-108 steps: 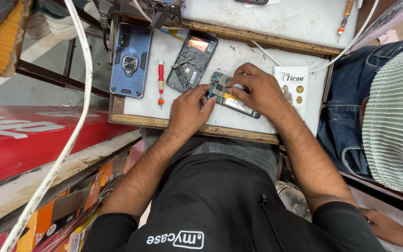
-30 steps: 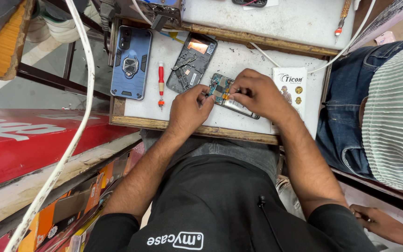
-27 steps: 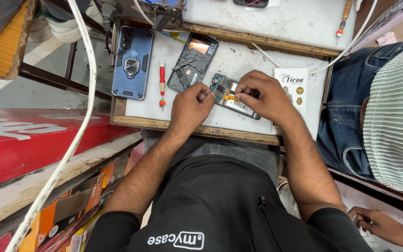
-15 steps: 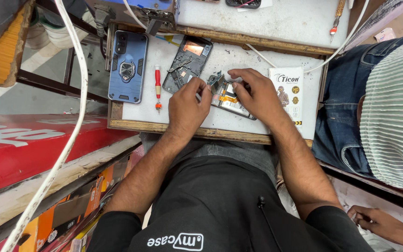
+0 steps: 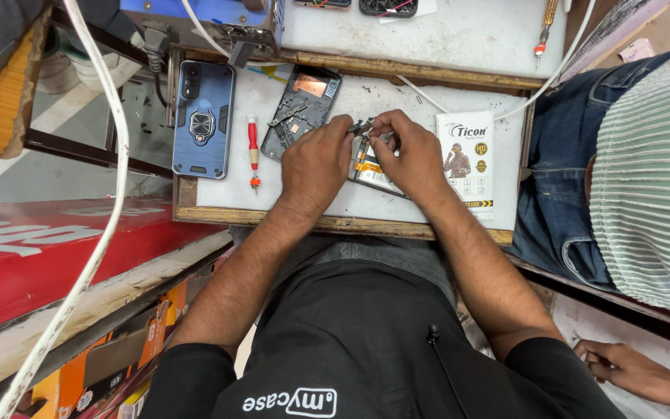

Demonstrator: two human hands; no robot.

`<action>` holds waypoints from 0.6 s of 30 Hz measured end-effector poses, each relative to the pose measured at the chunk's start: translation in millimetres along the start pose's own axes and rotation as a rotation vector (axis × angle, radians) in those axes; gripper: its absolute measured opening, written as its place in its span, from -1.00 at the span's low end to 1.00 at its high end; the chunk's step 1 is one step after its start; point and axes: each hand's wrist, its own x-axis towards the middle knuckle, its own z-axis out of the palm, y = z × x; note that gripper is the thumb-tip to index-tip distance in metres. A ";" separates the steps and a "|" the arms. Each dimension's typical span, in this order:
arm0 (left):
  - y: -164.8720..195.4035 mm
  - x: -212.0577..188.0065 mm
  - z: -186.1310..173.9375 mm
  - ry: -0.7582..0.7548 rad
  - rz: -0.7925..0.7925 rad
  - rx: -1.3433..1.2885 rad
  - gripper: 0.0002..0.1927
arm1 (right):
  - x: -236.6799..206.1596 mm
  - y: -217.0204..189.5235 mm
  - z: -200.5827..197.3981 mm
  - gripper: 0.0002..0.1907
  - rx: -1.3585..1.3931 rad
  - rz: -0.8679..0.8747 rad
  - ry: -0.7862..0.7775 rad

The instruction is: The person disassembles a smartphone on a workbench, using a red-handled screwdriver to remove screws and pry open the case. They separate the back cover, lift the motherboard and battery, and manipulate internal components and ribbon cables. The person continues to remove parts and inspect the internal assembly throughout the clip.

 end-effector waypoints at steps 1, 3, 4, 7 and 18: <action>0.1 -0.1 -0.4 0.030 0.041 0.018 -0.81 | 0.4 0.4 0.6 -0.79 -0.002 0.003 0.000; 0.1 -0.9 -0.8 0.090 0.119 0.058 -0.84 | 0.5 1.1 1.4 -0.80 0.015 0.016 0.001; -0.4 -1.4 -0.5 0.107 0.147 0.079 -0.84 | 0.6 1.6 1.9 -0.80 0.024 0.022 0.001; -2.7 -3.0 4.0 0.150 0.229 0.134 -0.84 | 0.9 5.1 3.1 -0.79 0.017 0.034 -0.001; -19.0 -5.7 0.4 0.159 0.156 0.090 -0.81 | -1.8 6.0 5.8 -0.80 -0.004 0.027 0.010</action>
